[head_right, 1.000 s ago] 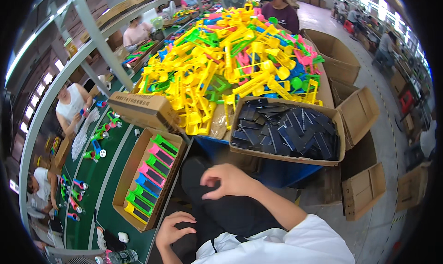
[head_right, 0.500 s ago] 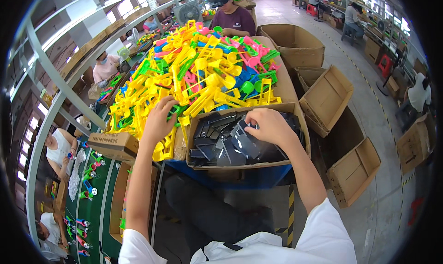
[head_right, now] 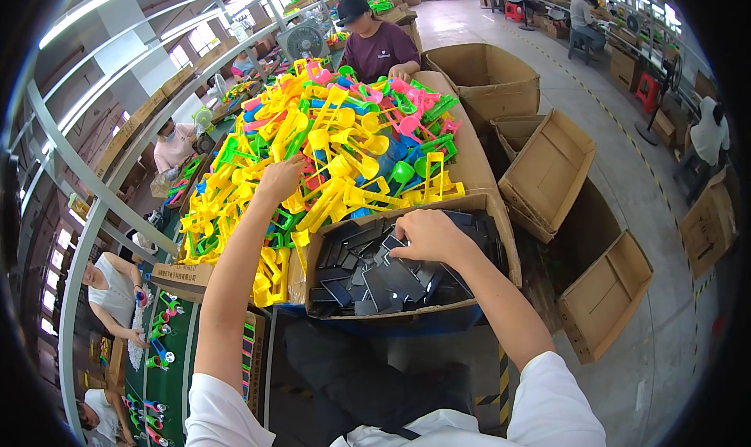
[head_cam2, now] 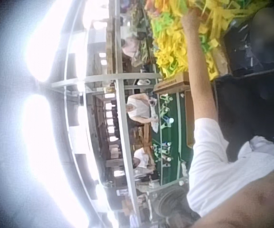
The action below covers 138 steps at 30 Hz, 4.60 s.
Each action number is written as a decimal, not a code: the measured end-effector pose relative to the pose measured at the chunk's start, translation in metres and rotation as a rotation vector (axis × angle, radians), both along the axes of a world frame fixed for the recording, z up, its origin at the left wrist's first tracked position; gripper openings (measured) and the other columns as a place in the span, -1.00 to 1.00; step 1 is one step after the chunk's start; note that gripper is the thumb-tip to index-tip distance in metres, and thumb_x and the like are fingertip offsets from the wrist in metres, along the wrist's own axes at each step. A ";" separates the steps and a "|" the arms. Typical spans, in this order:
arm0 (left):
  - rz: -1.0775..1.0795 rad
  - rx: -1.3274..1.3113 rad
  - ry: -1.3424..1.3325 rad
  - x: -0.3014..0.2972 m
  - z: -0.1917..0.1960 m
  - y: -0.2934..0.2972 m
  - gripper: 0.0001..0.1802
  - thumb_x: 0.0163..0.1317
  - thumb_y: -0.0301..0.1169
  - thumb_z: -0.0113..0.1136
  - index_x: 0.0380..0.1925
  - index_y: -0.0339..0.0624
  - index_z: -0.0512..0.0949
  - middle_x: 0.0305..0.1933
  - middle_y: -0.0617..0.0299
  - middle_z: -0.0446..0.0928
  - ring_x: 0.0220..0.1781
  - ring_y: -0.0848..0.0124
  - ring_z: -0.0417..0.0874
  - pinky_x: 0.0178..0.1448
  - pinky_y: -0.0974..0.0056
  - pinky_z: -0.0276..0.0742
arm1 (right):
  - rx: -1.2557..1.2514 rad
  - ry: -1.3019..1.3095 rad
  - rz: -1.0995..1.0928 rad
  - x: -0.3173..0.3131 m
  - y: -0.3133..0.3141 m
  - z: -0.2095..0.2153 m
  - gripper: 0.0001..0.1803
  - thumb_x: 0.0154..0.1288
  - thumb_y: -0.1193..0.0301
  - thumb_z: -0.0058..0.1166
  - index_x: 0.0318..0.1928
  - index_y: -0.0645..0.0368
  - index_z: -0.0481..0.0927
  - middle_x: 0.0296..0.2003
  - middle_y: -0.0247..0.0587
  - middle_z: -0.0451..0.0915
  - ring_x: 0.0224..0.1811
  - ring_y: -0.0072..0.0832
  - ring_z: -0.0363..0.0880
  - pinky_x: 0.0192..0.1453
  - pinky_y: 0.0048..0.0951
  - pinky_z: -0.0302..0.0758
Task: The person assembles plastic toy components by fitting colorful plastic shells onto black bases by hand.
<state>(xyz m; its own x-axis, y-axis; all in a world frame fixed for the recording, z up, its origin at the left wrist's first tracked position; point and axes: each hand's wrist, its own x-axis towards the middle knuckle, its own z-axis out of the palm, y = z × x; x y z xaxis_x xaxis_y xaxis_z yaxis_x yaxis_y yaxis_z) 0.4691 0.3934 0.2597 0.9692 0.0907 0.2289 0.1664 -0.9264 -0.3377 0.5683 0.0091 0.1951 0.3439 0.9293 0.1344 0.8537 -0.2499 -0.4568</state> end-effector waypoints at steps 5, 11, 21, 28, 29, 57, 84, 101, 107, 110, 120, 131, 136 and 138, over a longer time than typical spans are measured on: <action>0.102 0.061 0.076 0.005 -0.002 0.018 -0.74 0.31 -0.41 0.26 0.00 -0.05 0.67 0.12 0.24 0.68 0.07 0.11 0.77 0.02 -0.01 0.71 | -0.048 -0.002 -0.008 -0.007 0.001 0.007 -0.42 0.11 -0.14 0.44 -0.23 0.15 0.75 -0.24 -0.09 0.77 -0.09 -0.10 0.76 0.06 -0.13 0.65; 0.021 0.019 0.020 0.008 0.020 0.018 -0.77 0.26 -0.26 0.41 -0.12 -0.03 0.71 -0.01 0.26 0.71 0.02 0.13 0.76 0.02 0.02 0.70 | -0.035 0.087 -0.005 0.003 0.000 -0.005 -0.46 0.13 -0.09 0.44 -0.26 0.18 0.73 -0.28 -0.06 0.76 -0.13 -0.09 0.76 0.02 -0.14 0.66; 0.004 -0.192 -0.241 -0.016 0.051 0.020 -0.73 0.31 -0.38 0.35 -0.02 -0.18 0.71 0.09 0.15 0.72 0.08 0.06 0.75 0.14 0.01 0.66 | 0.241 0.132 -0.050 -0.002 0.004 -0.001 -0.65 0.44 0.16 0.25 -0.09 0.21 0.58 -0.31 -0.01 0.75 -0.20 -0.02 0.75 -0.06 -0.06 0.64; -0.113 -0.317 -0.401 -0.034 0.058 0.044 -0.77 0.30 -0.49 0.25 -0.07 -0.18 0.72 0.08 0.15 0.70 0.08 0.02 0.73 0.13 0.02 0.66 | 0.301 0.100 -0.054 -0.007 0.006 0.001 -0.64 0.45 0.17 0.26 -0.06 0.22 0.57 -0.27 0.01 0.78 -0.17 0.00 0.77 -0.02 -0.07 0.65; -0.163 -0.141 -0.293 -0.040 0.062 0.049 -0.77 0.26 -0.51 0.23 -0.09 -0.17 0.70 0.05 0.17 0.69 0.09 0.07 0.72 0.12 0.04 0.64 | 0.295 0.111 -0.040 -0.008 0.006 0.003 -0.65 0.43 0.18 0.28 -0.06 0.21 0.58 -0.28 0.00 0.78 -0.16 -0.01 0.78 -0.02 -0.08 0.65; 0.016 -2.097 -1.476 -0.235 -0.109 -0.158 -0.45 0.66 -0.09 0.04 0.28 -0.42 0.43 0.16 0.02 0.63 0.20 0.27 0.69 0.30 0.23 0.62 | 0.372 0.693 -0.010 -0.001 0.011 -0.012 -0.61 0.47 0.38 0.30 0.16 0.33 0.54 -0.17 -0.11 0.76 -0.09 -0.46 0.81 -0.07 -0.45 0.68; 0.282 -2.220 -1.313 -0.409 -0.235 -0.366 -0.49 0.62 -0.41 0.10 0.48 -0.27 0.30 0.36 0.05 0.58 0.37 0.37 0.59 0.42 0.26 0.46 | 0.064 0.918 0.163 -0.344 -0.007 -0.106 -0.85 0.40 0.54 0.37 -0.10 0.34 0.72 -0.31 -0.25 0.80 -0.34 -0.70 0.70 -0.27 -0.60 0.60; 0.217 -2.174 -1.381 -0.407 -0.236 -0.370 -0.40 0.58 -0.56 0.10 0.55 -0.23 0.21 0.36 0.02 0.61 0.24 0.47 0.66 0.27 0.37 0.57 | 0.201 0.898 0.091 -0.360 -0.013 -0.111 -0.88 0.38 0.57 0.37 -0.12 0.33 0.73 -0.33 -0.25 0.79 -0.39 -0.69 0.68 -0.31 -0.61 0.57; 0.175 -2.175 -1.378 -0.406 -0.236 -0.373 -0.36 0.54 -0.59 0.15 0.55 -0.23 0.20 0.39 -0.02 0.57 0.32 0.39 0.63 0.40 0.29 0.54 | 0.103 0.899 0.108 -0.352 -0.015 -0.120 -0.79 0.35 0.54 0.42 -0.06 0.33 0.70 -0.25 -0.25 0.77 -0.30 -0.69 0.66 -0.29 -0.61 0.58; 0.193 -2.256 -1.329 -0.409 -0.235 -0.371 -0.34 0.51 -0.60 0.19 0.54 -0.28 0.22 0.39 -0.02 0.55 0.38 0.35 0.59 0.48 0.26 0.47 | 0.096 1.050 0.163 -0.345 -0.007 -0.121 -0.47 0.31 0.53 0.46 0.23 0.27 0.53 -0.03 -0.26 0.64 0.00 -0.59 0.64 -0.03 -0.55 0.66; 0.226 -2.457 -1.357 -0.415 -0.236 -0.369 -0.39 0.54 -0.46 0.22 0.51 -0.35 0.33 0.39 0.02 0.56 0.42 0.30 0.57 0.52 0.20 0.44 | 0.008 1.406 0.320 -0.341 -0.004 -0.135 -0.53 0.37 0.58 0.38 0.19 0.23 0.44 -0.04 -0.23 0.65 0.01 -0.55 0.67 0.13 -0.46 0.64; 0.445 -2.510 -1.385 -0.397 -0.237 -0.385 -0.53 0.59 -0.56 0.03 0.45 -0.32 0.44 0.30 0.12 0.63 0.31 0.39 0.63 0.47 0.29 0.44 | 0.222 0.702 0.176 -0.366 -0.013 -0.128 -0.64 0.31 0.50 0.46 -0.07 0.30 0.49 -0.34 -0.15 0.74 -0.41 -0.64 0.70 -0.40 -0.56 0.60; 0.561 -2.158 -1.556 -0.383 -0.232 -0.394 -0.61 0.63 -0.49 0.04 0.37 -0.36 0.48 0.21 0.13 0.66 0.21 0.44 0.67 0.33 0.33 0.54 | 0.274 0.504 0.255 -0.369 -0.009 -0.124 -0.68 0.34 0.43 0.43 -0.12 0.27 0.51 -0.39 -0.12 0.72 -0.48 -0.46 0.73 -0.43 -0.45 0.62; 0.487 -1.913 -1.639 -0.381 -0.240 -0.398 -0.60 0.62 -0.48 0.10 0.36 -0.38 0.46 0.19 0.13 0.67 0.20 0.45 0.67 0.33 0.34 0.57 | 0.284 0.535 0.272 -0.370 -0.007 -0.121 -0.68 0.36 0.39 0.41 -0.08 0.26 0.53 -0.35 -0.09 0.73 -0.43 -0.32 0.77 -0.35 -0.38 0.66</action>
<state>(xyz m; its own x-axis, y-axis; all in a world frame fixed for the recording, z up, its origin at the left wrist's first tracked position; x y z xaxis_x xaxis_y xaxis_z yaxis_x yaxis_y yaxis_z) 0.0879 -0.0049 0.0196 0.1089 0.9828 -0.1490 -0.4800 0.1833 0.8579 0.1980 0.0021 0.0741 0.1896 0.9459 0.2632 0.5066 0.1354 -0.8515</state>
